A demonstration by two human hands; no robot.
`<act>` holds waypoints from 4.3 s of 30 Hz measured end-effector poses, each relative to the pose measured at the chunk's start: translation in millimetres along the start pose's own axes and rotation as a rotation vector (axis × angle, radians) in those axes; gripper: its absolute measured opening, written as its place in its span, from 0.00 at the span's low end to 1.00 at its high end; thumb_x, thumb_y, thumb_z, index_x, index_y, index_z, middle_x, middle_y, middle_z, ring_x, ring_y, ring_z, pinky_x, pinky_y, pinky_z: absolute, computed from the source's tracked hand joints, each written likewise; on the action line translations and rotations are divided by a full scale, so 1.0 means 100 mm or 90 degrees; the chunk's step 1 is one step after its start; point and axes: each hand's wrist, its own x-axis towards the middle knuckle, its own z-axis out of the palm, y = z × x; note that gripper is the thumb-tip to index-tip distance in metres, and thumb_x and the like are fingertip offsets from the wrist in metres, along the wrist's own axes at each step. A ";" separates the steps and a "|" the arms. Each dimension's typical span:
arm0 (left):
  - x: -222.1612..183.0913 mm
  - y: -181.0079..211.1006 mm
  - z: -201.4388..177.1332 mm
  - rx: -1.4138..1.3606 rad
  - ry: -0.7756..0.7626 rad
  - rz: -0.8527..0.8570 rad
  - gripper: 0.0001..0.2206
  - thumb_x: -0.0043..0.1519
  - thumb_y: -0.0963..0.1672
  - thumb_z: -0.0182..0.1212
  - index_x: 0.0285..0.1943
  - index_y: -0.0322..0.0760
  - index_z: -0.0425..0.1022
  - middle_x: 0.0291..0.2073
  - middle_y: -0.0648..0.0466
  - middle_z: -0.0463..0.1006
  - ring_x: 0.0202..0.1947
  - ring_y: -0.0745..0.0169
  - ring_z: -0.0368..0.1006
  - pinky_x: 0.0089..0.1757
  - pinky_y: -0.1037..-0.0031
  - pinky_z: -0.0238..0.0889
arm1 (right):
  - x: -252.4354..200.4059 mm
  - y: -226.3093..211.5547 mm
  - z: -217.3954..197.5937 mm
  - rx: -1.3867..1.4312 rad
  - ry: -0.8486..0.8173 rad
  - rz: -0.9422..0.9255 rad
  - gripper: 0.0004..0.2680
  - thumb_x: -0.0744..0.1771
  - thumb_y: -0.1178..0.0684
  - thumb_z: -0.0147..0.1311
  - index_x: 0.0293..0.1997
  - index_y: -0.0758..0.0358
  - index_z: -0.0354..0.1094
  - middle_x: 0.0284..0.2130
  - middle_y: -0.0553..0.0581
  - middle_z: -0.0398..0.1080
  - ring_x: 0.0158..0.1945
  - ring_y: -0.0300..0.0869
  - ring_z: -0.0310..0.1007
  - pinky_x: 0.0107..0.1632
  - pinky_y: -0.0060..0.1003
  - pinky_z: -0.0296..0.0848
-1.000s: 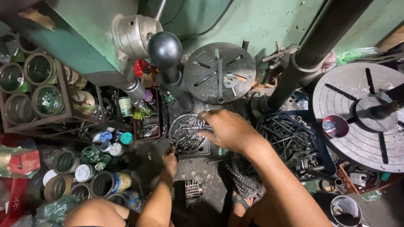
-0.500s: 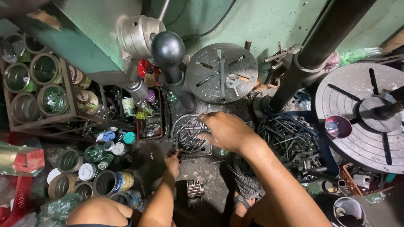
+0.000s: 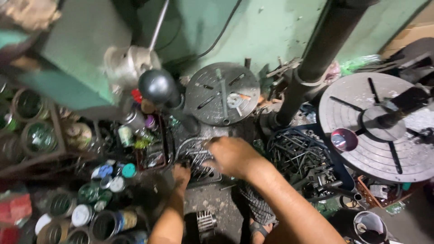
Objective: Repairing and machining motorcycle engine components using a drill press in a workshop.
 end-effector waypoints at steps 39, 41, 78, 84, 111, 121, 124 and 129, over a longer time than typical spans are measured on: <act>0.56 0.06 -0.17 0.377 -0.019 0.090 0.23 0.48 0.54 0.74 0.43 0.34 0.84 0.36 0.40 0.85 0.44 0.39 0.82 0.44 0.58 0.78 | 0.41 0.00 0.18 -0.046 0.104 -0.094 0.14 0.64 0.42 0.58 0.33 0.66 0.76 0.29 0.68 0.78 0.37 0.61 0.82 0.40 0.55 0.80; 0.46 -0.03 -0.33 -0.044 -0.150 0.171 0.17 0.53 0.42 0.75 0.46 0.20 0.83 0.40 0.30 0.82 0.52 0.38 0.73 0.43 0.62 0.70 | 0.42 0.01 0.23 -0.057 0.117 -0.101 0.12 0.64 0.46 0.58 0.34 0.67 0.76 0.31 0.71 0.78 0.39 0.62 0.81 0.42 0.56 0.80; -2.30 3.29 -2.81 -0.173 0.146 0.592 0.14 0.64 0.48 0.66 0.49 0.32 0.79 0.40 0.34 0.81 0.45 0.33 0.78 0.47 0.52 0.70 | 1.17 -0.59 0.73 0.455 0.381 -0.119 0.11 0.67 0.52 0.59 0.53 0.60 0.73 0.33 0.67 0.79 0.43 0.63 0.79 0.44 0.53 0.73; -2.02 3.42 -2.61 -0.426 -0.095 0.575 0.34 0.64 0.46 0.66 0.68 0.08 0.56 0.62 0.19 0.66 0.65 0.25 0.62 0.63 0.49 0.59 | 1.30 -0.71 0.67 0.485 0.492 -0.130 0.08 0.64 0.52 0.65 0.40 0.67 0.77 0.28 0.69 0.78 0.40 0.63 0.80 0.40 0.51 0.74; -2.16 3.62 -2.74 -0.299 0.003 0.473 0.31 0.52 0.43 0.78 0.65 0.35 0.71 0.38 0.46 0.82 0.39 0.55 0.78 0.45 0.61 0.71 | 1.51 -0.83 0.60 0.655 0.581 -0.176 0.11 0.59 0.52 0.73 0.32 0.67 0.75 0.21 0.65 0.75 0.28 0.39 0.67 0.33 0.41 0.71; -2.30 3.73 -2.73 -0.252 -0.021 0.427 0.44 0.54 0.52 0.75 0.75 0.35 0.53 0.63 0.36 0.63 0.64 0.38 0.61 0.62 0.51 0.54 | 1.59 -0.73 0.63 0.681 0.560 -0.206 0.09 0.60 0.55 0.72 0.33 0.66 0.75 0.22 0.60 0.76 0.28 0.37 0.67 0.33 0.38 0.71; -2.27 3.72 -2.75 -0.269 -0.005 0.447 0.42 0.50 0.50 0.76 0.71 0.33 0.56 0.60 0.35 0.65 0.63 0.40 0.62 0.61 0.51 0.55 | 1.62 -0.73 0.61 0.693 0.551 -0.229 0.09 0.60 0.56 0.72 0.34 0.67 0.74 0.23 0.60 0.76 0.28 0.36 0.67 0.32 0.37 0.71; -2.47 3.77 -2.79 -0.281 -0.001 0.440 0.44 0.53 0.51 0.74 0.76 0.29 0.55 0.67 0.27 0.66 0.69 0.28 0.59 0.66 0.47 0.52 | 1.74 -0.57 0.73 0.744 0.518 -0.260 0.09 0.61 0.59 0.71 0.35 0.68 0.73 0.24 0.57 0.75 0.26 0.37 0.69 0.30 0.35 0.73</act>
